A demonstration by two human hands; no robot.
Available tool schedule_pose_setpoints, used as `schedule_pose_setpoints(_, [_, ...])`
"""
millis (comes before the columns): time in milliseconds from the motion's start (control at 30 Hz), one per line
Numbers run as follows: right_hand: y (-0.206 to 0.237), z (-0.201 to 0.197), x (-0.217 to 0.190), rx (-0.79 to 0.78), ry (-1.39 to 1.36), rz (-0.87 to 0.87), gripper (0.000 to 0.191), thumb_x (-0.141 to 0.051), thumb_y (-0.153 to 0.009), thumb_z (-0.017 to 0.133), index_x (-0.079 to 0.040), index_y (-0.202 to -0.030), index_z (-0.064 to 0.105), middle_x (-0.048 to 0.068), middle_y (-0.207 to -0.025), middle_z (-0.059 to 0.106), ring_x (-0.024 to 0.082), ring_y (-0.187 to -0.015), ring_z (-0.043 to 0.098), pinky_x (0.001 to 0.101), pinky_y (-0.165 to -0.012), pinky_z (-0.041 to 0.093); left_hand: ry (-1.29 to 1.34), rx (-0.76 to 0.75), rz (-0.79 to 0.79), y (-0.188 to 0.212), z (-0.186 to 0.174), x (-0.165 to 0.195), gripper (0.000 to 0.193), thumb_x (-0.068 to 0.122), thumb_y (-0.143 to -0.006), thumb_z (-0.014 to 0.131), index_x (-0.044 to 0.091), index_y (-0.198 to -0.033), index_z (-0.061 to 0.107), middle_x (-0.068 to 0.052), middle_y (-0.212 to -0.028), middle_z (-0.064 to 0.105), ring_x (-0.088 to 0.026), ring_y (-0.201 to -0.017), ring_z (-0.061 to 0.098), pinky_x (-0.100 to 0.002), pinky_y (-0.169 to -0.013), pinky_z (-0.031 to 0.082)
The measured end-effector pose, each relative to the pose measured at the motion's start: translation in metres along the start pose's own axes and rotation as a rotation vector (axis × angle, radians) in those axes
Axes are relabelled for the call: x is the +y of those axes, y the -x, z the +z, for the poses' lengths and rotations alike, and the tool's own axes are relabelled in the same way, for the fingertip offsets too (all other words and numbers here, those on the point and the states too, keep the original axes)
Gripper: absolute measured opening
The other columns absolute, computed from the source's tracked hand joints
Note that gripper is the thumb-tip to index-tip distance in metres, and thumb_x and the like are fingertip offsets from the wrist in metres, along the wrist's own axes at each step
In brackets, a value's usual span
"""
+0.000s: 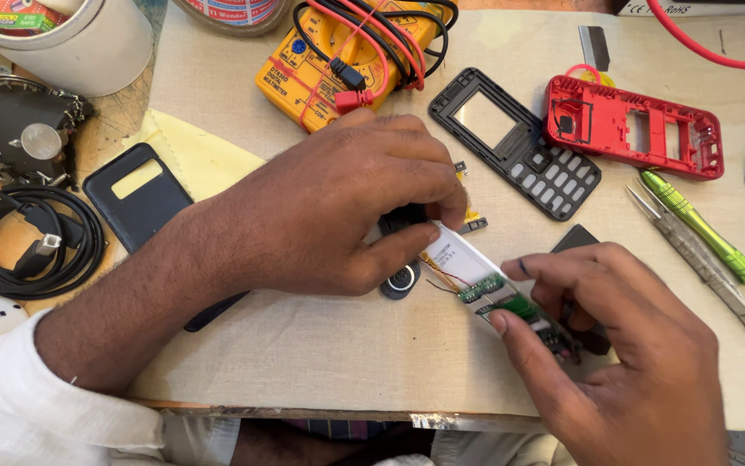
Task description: The person disassembles a red mobile phone by removing the back cover, battery, and internal components using a metal prying tool. They then connect a charging cable to a separate smartphone.
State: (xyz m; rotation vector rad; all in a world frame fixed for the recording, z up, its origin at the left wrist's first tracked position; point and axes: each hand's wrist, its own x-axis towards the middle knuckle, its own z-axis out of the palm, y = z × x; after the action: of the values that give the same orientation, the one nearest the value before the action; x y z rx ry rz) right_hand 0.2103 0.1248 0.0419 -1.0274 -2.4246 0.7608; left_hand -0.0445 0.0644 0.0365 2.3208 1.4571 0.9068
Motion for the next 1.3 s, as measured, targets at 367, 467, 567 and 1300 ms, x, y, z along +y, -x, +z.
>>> schedule_pose_setpoints(367, [0.007,0.006,-0.005,0.001,0.069,-0.105,0.027,-0.011,-0.075,0.084,-0.011,-0.101,0.076,0.001,-0.085,0.071,0.01,-0.077,0.067,0.0251,-0.066,0.057,-0.03,0.057,0.117,0.001,-0.001,-0.002,0.017,0.012,-0.089,0.079,0.012,-0.102,0.068,-0.001,-0.104,0.065,-0.025,-0.112,0.061,-0.042,-0.098,0.047])
schedule_pose_setpoints(467, [0.007,0.008,0.001,-0.099,0.061,-0.129,0.033,-0.019,-0.073,0.087,-0.013,-0.104,0.076,0.001,-0.092,0.073,0.011,-0.079,0.072,0.0254,-0.071,0.058,-0.047,-0.007,0.108,0.0,-0.004,-0.001,0.017,0.009,-0.082,0.079,0.013,-0.096,0.069,-0.001,-0.099,0.065,-0.024,-0.109,0.061,-0.042,-0.094,0.046])
schedule_pose_setpoints(567, [0.01,0.005,0.008,-0.11,0.111,-0.187,0.038,-0.025,-0.073,0.088,-0.013,-0.107,0.076,0.003,-0.1,0.074,0.013,-0.087,0.075,0.0275,-0.078,0.058,-0.056,-0.056,0.087,-0.001,-0.006,0.001,0.022,0.006,-0.077,0.077,0.014,-0.096,0.068,0.0,-0.103,0.065,-0.023,-0.112,0.06,-0.043,-0.095,0.046])
schedule_pose_setpoints(1300, [0.023,-0.007,0.03,-0.281,0.272,0.206,0.073,-0.046,-0.068,0.094,-0.018,-0.132,0.071,-0.003,-0.096,0.069,0.011,-0.083,0.069,0.029,-0.075,0.057,0.015,-0.148,0.133,0.0,0.017,0.012,0.067,0.026,-0.081,0.081,0.012,-0.14,0.054,-0.004,-0.118,0.067,-0.024,-0.124,0.057,-0.048,-0.114,0.035])
